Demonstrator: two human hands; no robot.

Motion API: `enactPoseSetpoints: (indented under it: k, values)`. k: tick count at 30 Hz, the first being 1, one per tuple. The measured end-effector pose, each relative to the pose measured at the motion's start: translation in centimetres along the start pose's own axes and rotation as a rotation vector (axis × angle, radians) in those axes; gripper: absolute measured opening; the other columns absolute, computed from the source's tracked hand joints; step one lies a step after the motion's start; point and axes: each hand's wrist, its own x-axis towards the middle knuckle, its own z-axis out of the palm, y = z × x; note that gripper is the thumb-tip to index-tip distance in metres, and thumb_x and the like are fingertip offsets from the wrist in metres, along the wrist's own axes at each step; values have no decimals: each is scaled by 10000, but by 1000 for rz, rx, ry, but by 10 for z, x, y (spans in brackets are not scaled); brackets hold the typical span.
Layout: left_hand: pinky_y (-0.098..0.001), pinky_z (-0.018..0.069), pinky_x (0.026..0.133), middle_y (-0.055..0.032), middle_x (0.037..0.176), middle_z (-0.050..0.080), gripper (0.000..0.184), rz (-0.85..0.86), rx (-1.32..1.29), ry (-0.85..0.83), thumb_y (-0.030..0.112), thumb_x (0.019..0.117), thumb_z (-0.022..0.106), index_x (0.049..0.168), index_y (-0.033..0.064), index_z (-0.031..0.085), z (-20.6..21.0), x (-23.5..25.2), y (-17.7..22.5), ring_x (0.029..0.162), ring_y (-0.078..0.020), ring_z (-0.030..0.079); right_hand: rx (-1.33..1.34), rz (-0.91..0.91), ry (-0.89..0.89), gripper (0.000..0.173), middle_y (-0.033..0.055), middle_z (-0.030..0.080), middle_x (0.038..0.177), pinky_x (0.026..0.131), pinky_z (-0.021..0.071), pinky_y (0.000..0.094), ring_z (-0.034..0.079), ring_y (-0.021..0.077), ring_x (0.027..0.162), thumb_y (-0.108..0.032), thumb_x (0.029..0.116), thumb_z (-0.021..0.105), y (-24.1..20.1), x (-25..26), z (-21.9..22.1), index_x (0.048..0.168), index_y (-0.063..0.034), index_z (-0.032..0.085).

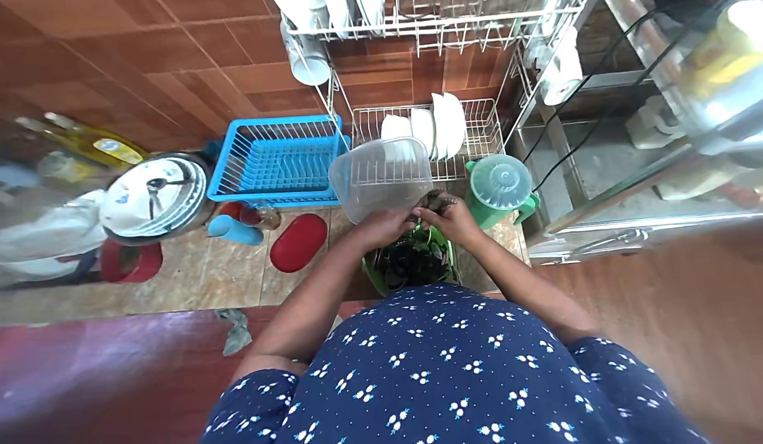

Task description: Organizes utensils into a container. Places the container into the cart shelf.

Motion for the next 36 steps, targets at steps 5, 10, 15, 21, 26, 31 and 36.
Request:
enactPoseSetpoints:
  k: [5,10,15,21,26,31,36]
  values:
    - [-561,516,990,-135,1146,723,308,42,-25,45,276,1067,541,1258,71,669,5,-10,-6,1093,-306,691,-53,26,79,192,66,728,804,683,639,325,714,125,677,-138,990,680,-6,7,-22,1063,39,681]
    - [-552,513,991,-124,1131,723,310,33,44,86,288,1089,481,1201,110,709,10,-24,-5,1112,-298,682,-110,188,-32,190,97,735,872,718,630,343,711,141,702,-137,986,681,19,12,-11,1061,36,705]
    - [-551,516,999,-173,1194,681,383,-14,-50,183,322,1032,616,1286,36,614,10,-27,-7,1111,-322,674,-300,308,-230,247,125,733,915,768,627,404,721,190,741,-202,987,692,31,37,4,1105,16,700]
    - [-469,588,950,-135,1609,357,947,-52,-241,261,242,905,798,1620,186,180,3,-25,-1,1090,-266,704,-577,335,-539,380,208,711,1124,907,568,553,715,338,937,-162,919,770,2,57,-2,1248,3,674]
    - [-571,442,1099,-185,1392,601,464,25,-39,155,325,1038,600,1428,78,558,6,-16,-10,1296,-356,580,-740,305,-490,273,215,714,1129,988,520,596,690,376,1063,-162,983,672,-9,44,-23,1192,11,705]
    - [-565,443,1095,-152,1436,574,503,103,34,36,400,1017,621,1445,141,565,4,-3,-12,1313,-333,566,-766,394,-672,328,228,688,1165,1009,492,615,658,393,1113,-208,976,693,2,25,-15,1218,13,677]
    - [-511,445,1097,-94,1426,563,268,131,136,63,291,981,669,1204,150,720,8,9,-1,1343,-325,503,-860,375,-689,242,232,704,1111,963,514,626,672,413,1083,-125,964,671,7,23,-1,1171,-3,697]
